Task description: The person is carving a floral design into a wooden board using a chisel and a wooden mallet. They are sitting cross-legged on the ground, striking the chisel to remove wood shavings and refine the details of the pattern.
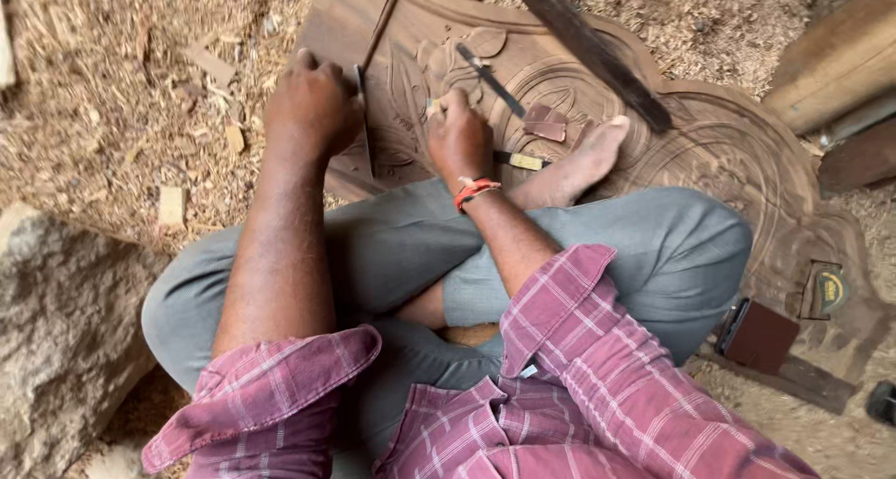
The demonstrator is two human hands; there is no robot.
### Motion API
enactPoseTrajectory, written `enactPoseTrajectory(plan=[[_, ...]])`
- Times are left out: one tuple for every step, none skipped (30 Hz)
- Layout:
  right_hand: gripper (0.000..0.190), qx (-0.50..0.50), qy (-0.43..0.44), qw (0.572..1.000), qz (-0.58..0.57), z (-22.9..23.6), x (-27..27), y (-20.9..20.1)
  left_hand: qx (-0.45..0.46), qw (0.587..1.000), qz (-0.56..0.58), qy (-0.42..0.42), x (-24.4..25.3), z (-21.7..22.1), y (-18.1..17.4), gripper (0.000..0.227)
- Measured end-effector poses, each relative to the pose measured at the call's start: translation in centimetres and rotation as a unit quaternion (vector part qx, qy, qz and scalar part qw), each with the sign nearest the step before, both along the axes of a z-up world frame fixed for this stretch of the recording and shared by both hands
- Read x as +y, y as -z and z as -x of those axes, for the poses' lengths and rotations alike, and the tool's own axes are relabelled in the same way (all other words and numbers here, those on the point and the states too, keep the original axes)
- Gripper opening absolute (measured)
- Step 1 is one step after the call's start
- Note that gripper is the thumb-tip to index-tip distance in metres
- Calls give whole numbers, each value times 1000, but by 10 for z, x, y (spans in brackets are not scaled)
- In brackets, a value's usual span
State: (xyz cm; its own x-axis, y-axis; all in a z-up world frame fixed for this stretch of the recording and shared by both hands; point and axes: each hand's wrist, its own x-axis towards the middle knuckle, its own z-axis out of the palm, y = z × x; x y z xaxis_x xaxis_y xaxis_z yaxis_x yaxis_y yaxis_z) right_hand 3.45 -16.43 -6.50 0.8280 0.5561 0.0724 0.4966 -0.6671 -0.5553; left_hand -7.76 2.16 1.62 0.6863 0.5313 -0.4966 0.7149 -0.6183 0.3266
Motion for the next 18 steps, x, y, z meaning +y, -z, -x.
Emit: enactPoseTrajectory(plan=[[18, 5, -2, 1000, 14, 0, 4, -3, -35, 999, -31, 4, -1, -1, 0, 43], [20, -1, -2, 1000, 1, -1, 4, -7, -74, 995, -62, 9, -2, -3, 0, 46], [22, -8, -2, 1000, -11, 3, 3, -10, -114, 989, -92, 13, 0, -8, 0, 50], [24, -10, -7, 1000, -21, 7, 4, -11, -79, 995, -63, 2, 2, -11, -1, 48], [21, -18, 0, 999, -46, 3, 11, -9, -44, 998, -33, -9, 5, -14, -1, 46], [19, -18, 9, 998, -63, 6, 13, -5, -1, 1000, 5, -19, 1, -11, 1, 44], [18, -18, 18, 997, -80, 8, 12, 0, -4, 1000, 2, -11, 0, -8, 3, 43], [16, -16, 14, 996, -84, 7, 12, 2, -9, 1000, -4, -5, 1, -7, 4, 41], [15, -14, 10, 996, -87, 6, 11, 3, -14, 1000, -10, 1, 0, -5, 6, 39], [14, -14, 8, 996, -93, 5, 11, 2, -17, 1000, -6, -3, -2, -3, 7, 43], [15, -10, 3, 997, -72, 12, 5, -1, -20, 1000, -3, -7, -5, -1, 7, 48], [15, -18, -4, 998, -59, 11, 8, -8, -35, 999, -10, -12, 0, -9, 5, 54], [15, -26, -10, 999, -46, 7, 14, -14, -27, 999, -34, 12, 5, -14, 3, 51], [14, -15, -1, 999, -34, 4, 19, -18, -13, 998, -52, 35, 2, -13, 5, 48], [13, -4, 9, 1000, -21, 1, 24, -21, 2, 996, -69, 59, 3, -14, 8, 46], [12, 14, 16, 1000, -4, 3, 26, -21, -2, 997, -56, 47, 3, -12, 12, 45], [14, 0, 2, 1000, 3, 0, 28, -20, -5, 998, -43, 35, 5, -11, 16, 44], [16, -10, -10, 1000, 13, -4, 27, -18, -6, 999, -26, 26, 3, -9, 21, 44]])
